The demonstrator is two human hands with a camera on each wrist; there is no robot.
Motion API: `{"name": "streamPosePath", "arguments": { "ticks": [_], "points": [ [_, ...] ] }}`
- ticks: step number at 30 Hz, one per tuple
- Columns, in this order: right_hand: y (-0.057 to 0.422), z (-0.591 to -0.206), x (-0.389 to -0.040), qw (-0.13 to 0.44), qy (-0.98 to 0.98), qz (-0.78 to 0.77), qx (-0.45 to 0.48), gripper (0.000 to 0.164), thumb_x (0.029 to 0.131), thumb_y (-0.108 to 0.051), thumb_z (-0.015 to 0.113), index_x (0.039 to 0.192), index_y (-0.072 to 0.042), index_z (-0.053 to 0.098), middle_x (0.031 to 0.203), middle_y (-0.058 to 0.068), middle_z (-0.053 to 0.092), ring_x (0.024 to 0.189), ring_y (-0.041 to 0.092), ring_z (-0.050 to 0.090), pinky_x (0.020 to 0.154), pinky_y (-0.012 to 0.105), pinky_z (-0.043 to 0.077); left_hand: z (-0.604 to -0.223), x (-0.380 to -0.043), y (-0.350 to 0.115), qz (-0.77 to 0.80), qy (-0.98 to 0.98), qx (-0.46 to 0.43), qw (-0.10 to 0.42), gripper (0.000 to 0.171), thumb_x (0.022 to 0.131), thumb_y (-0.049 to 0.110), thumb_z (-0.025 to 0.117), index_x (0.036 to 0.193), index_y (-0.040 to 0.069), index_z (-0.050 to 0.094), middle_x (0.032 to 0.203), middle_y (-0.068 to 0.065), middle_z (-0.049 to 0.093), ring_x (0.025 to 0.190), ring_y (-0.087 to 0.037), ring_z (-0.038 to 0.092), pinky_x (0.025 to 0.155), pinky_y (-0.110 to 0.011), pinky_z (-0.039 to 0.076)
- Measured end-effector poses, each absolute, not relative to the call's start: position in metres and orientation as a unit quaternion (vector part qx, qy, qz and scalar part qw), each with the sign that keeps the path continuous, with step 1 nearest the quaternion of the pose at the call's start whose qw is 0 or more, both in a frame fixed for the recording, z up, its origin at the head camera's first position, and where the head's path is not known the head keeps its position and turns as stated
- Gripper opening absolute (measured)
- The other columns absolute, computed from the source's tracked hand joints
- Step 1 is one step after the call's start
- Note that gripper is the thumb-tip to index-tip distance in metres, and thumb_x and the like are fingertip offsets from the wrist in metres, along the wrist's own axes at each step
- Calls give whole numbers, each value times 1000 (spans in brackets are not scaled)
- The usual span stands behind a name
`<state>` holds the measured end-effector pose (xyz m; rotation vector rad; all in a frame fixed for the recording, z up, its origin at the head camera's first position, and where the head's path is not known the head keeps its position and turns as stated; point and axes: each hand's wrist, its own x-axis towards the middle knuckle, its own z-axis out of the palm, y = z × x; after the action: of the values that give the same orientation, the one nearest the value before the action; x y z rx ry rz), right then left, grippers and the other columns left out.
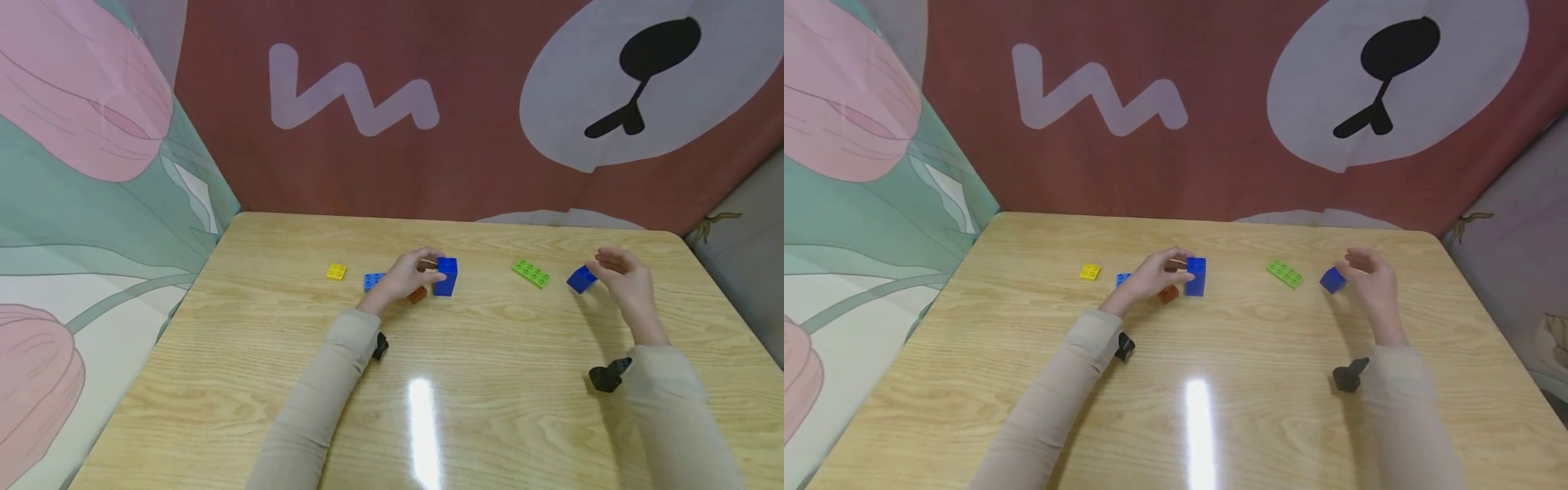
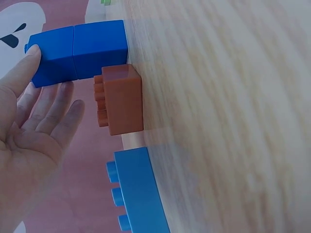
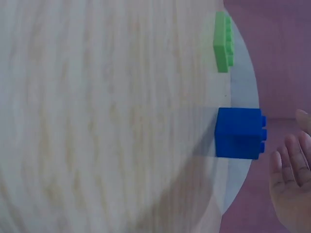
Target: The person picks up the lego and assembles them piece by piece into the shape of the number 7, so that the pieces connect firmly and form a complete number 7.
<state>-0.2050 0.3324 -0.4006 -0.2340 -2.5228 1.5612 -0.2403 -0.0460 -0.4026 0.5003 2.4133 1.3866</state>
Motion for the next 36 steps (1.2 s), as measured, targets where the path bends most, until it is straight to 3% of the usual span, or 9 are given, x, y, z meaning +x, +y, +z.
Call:
{"name": "streamPosePath", "arguments": {
  "ticks": [8,11,13,15,18,20,23,27,36],
  "points": [
    [339,-410,-206,55,-870,480,-97,20,91,-37,63,103,-43,48,95,-33,44,88,-14,41,69,1,39,-403,-241,-46,484,843,174,156,45,94,23,62,136,12,50,137,-10,53,127,-26,53,99,-37,51],
    [340,-412,-207,42,-877,467,-105,29,91,-38,63,117,-33,51,99,-31,44,99,-1,46,71,4,39,-402,-241,-46,486,842,174,155,46,94,23,62,137,12,49,137,-10,53,127,-26,53,100,-38,51],
    [340,-414,-208,28,-885,452,-109,46,92,-39,61,132,-21,48,108,-21,49,110,15,47,75,9,40,-402,-241,-47,486,843,174,154,47,94,24,62,137,11,49,137,-10,53,127,-27,53,100,-38,51],
    [340,-416,-208,15,-892,438,-111,63,93,-38,59,143,-7,38,123,-1,52,120,31,43,83,19,43,-403,-241,-47,485,843,176,154,48,94,23,62,137,10,49,137,-10,53,127,-27,53,100,-39,50],
    [340,-418,-208,-13,-900,421,-116,75,95,-39,55,148,3,24,141,26,38,126,43,36,92,40,44,-403,-241,-46,485,843,177,154,48,94,23,62,137,9,49,137,-10,54,127,-28,53,101,-39,50],
    [341,-420,-208,-30,-899,420,-121,78,95,-38,55,148,6,20,145,34,31,128,47,34,98,53,41,-403,-241,-46,485,842,177,154,47,94,23,62,137,10,49,136,-11,54,127,-27,53,102,-38,50],
    [341,-422,-207,-52,-897,419,-130,80,95,-39,54,148,7,18,145,36,29,128,48,34,101,58,38,-403,-240,-46,487,841,176,155,47,93,23,62,137,11,49,136,-10,54,127,-27,53,101,-38,50],
    [341,-422,-206,-56,-900,413,-126,76,96,-39,53,146,10,22,141,36,33,124,48,38,96,55,41,-404,-241,-47,487,841,177,155,47,93,23,62,137,11,49,136,-10,54,127,-26,53,101,-38,50],
    [338,-422,-207,-46,-904,407,-119,72,96,-39,52,143,10,28,140,32,36,124,45,40,81,28,43,-405,-241,-46,488,841,174,155,46,93,22,63,136,10,50,136,-10,55,127,-26,53,102,-38,50]
  ]
}}
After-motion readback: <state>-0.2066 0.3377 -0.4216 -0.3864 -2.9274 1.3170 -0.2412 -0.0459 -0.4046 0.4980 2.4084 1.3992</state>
